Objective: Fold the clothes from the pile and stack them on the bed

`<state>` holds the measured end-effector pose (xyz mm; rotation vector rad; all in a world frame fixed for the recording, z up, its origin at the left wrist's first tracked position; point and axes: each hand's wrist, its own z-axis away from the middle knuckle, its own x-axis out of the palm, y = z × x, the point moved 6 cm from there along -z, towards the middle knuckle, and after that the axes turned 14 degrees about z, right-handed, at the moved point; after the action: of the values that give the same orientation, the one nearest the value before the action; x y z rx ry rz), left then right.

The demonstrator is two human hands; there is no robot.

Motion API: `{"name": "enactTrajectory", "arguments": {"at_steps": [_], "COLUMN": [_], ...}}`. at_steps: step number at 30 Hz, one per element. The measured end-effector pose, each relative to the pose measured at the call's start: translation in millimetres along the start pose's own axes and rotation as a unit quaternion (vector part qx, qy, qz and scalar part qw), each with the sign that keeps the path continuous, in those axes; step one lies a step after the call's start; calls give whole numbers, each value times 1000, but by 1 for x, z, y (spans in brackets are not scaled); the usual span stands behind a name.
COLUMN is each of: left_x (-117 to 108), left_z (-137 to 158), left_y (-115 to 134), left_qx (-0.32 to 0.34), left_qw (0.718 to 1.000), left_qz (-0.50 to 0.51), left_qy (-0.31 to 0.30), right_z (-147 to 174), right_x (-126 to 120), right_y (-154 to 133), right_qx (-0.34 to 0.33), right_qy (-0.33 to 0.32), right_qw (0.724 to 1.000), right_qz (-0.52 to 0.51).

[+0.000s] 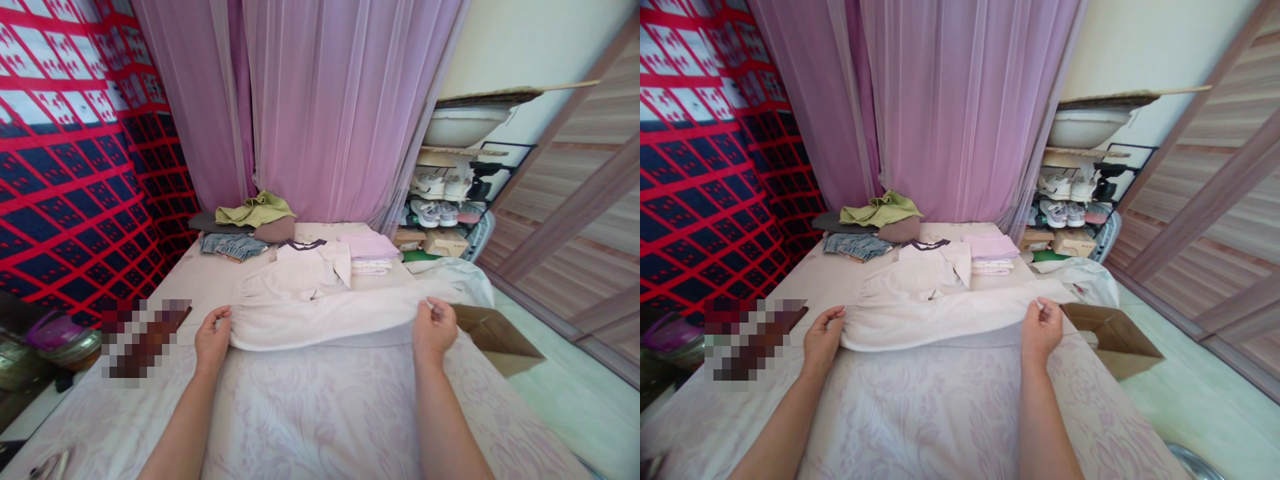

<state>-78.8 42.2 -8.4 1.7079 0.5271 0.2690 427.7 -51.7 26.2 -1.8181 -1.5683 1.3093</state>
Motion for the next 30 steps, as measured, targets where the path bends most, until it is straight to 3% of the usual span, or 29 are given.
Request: {"name": "enactTrajectory", "arguments": {"at_steps": [7,14,19,22,26,30], "left_x": [0,-11,-23,-24,-27,-23], "left_z": [0,-1,-2,-1,-1,-3], "left_y": [0,-3,-4,-2,0,-1], "left_qx": [14,25,30,23,17,29], "left_qw": [1000,997,993,995,992,996], "left_qz": [2,32,25,-1,-16,-3], "left_qy": [3,59,108,101,121,86], "right_z": [6,16,26,31,42,49], "right_x": [-8,-1,39,72,112,142], "right_y": [38,4,-28,-66,-120,-133], "right_qx": [66,-51,-100,-179,-338,-375], "right_qy": [-5,-47,-168,-228,-244,-259], "right_qw": [995,992,977,951,889,830], "right_qz": [78,101,89,103,191,323]}}
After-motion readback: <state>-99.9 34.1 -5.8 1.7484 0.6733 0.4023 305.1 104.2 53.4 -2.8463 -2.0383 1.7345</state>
